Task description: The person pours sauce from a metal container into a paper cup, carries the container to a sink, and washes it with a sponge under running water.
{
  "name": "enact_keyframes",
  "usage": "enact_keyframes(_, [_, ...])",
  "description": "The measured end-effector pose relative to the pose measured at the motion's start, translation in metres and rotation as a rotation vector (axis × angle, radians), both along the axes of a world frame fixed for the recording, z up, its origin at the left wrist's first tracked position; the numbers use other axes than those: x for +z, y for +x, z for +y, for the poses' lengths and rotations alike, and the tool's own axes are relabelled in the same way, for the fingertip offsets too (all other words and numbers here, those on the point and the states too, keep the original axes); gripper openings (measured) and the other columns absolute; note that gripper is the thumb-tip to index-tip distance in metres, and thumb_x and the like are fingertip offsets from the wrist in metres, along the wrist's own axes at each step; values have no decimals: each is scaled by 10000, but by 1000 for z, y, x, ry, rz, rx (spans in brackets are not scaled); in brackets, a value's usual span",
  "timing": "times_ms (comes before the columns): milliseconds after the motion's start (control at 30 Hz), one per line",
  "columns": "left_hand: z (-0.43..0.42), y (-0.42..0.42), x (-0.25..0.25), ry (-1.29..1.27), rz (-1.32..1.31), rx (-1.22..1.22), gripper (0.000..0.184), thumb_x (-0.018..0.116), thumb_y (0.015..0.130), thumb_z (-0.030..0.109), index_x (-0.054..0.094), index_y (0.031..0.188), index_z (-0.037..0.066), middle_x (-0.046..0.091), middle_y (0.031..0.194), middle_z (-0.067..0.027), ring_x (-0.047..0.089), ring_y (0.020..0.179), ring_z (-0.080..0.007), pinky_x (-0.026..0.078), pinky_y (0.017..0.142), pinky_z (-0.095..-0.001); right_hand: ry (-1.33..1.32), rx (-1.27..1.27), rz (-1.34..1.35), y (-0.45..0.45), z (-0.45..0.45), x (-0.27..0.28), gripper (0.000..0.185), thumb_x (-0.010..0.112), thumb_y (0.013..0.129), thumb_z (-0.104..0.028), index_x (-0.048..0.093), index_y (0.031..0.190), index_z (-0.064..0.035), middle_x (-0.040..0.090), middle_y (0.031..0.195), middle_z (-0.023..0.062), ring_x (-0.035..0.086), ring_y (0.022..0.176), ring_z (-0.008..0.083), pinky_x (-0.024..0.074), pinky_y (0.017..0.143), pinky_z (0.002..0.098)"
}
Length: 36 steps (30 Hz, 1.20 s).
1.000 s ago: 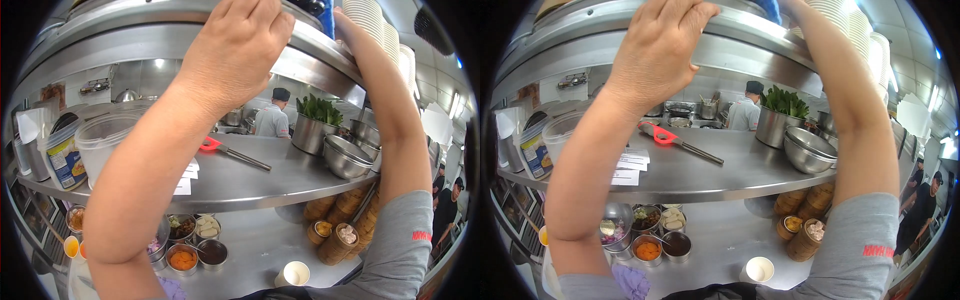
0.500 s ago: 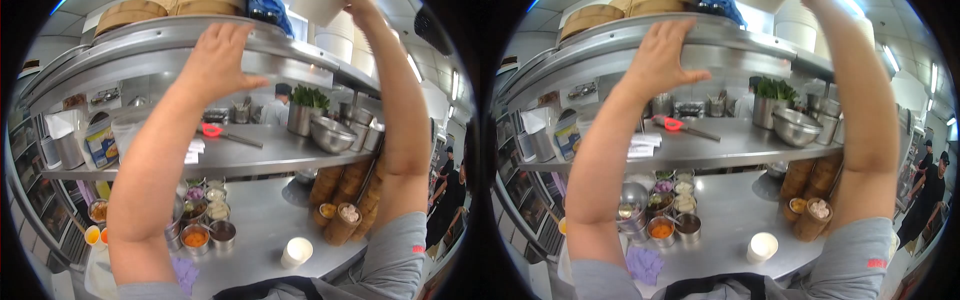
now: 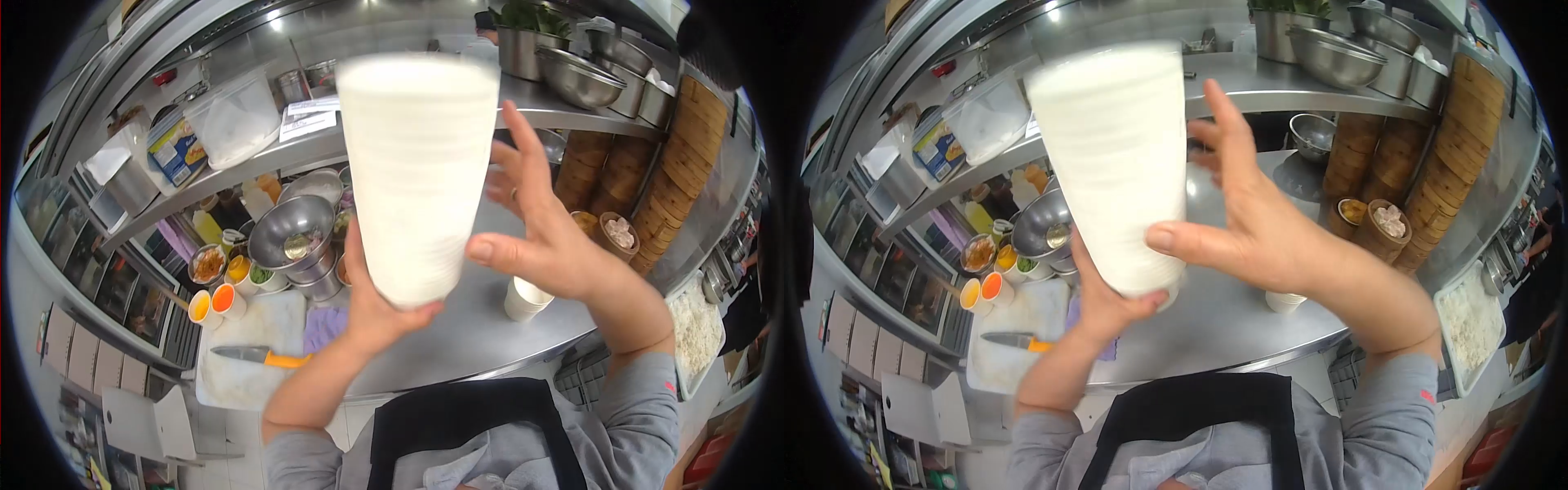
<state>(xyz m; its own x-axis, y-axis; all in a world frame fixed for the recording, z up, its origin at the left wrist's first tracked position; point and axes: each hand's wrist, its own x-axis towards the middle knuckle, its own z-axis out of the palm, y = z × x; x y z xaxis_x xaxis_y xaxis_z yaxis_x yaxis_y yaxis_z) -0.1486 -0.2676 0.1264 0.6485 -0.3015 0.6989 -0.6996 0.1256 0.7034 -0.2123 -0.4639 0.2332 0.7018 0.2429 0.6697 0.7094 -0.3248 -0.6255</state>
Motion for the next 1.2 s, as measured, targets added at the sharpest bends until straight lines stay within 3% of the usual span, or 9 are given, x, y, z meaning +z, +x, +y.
enact_keyframes(33, [5,-5,-29,18,17,45,1236,837,537,173,3,1435,10,288,1405,-199,379,1285,-299,340,1042,-415,2,17,13,2,-5,-6,949,706,796,-311,87,1436,14,270,1427,233,242,1363,306,234,1098,422])
enact_keyframes(100, [16,-20,-94,84,197,142,1255,871,499,194,48,1423,-11,338,1378,-195,392,1276,-295,338,1039,-403,-523,-210,-413,6,-12,-16,695,652,836,-253,314,1394,-12,329,1399,270,382,1286,378,339,1037,449])
enact_keyframes(300, [48,-59,-242,256,298,469,1237,899,483,180,94,1394,-47,428,1312,-179,451,1220,-291,338,1039,-385,-740,312,-123,19,-3,-97,299,570,826,-87,598,1121,-50,617,1038,146,588,1024,310,479,841,422])
enact_keyframes(400, [60,-63,-260,288,334,482,1191,887,504,179,116,1385,-40,434,1300,-182,464,1199,-291,349,1035,-389,-719,564,-39,25,8,-121,290,539,819,-76,593,1101,-39,624,945,150,615,926,313,500,777,395])
enact_keyframes(833, [26,-49,-258,308,375,655,773,833,585,272,454,1205,7,566,1160,-136,562,1064,-273,440,908,-388,-638,528,-288,57,44,-144,156,610,744,-127,586,879,-53,612,840,101,601,825,285,471,739,390])
enact_keyframes(967, [26,-49,-267,205,456,612,771,836,577,274,468,1202,12,566,1155,-142,564,1057,-279,441,901,-396,-757,492,-204,58,40,-137,126,601,732,-121,574,841,-63,603,816,96,609,827,274,487,706,388])
enact_keyframes(1067, [37,-46,-288,584,259,700,808,848,557,279,461,1213,8,572,1129,-140,563,1055,-291,441,902,-397,-687,503,-330,60,41,-135,111,588,733,-118,573,831,-69,595,836,92,612,827,272,499,688,376])
enact_keyframes(1133, [33,-51,-288,275,474,699,868,860,537,296,432,1229,-7,558,1139,-154,555,1064,-308,441,900,-396,-600,587,-432,62,50,-132,114,585,729,-118,576,832,-69,589,850,88,613,827,269,505,684,367])
enact_keyframes(1200, [33,-48,-283,299,405,750,901,862,533,300,404,1242,-15,544,1155,-167,551,1068,-314,442,902,-392,-584,489,-547,69,40,-127,141,587,716,-122,580,845,-66,565,858,78,612,828,249,507,690,353])
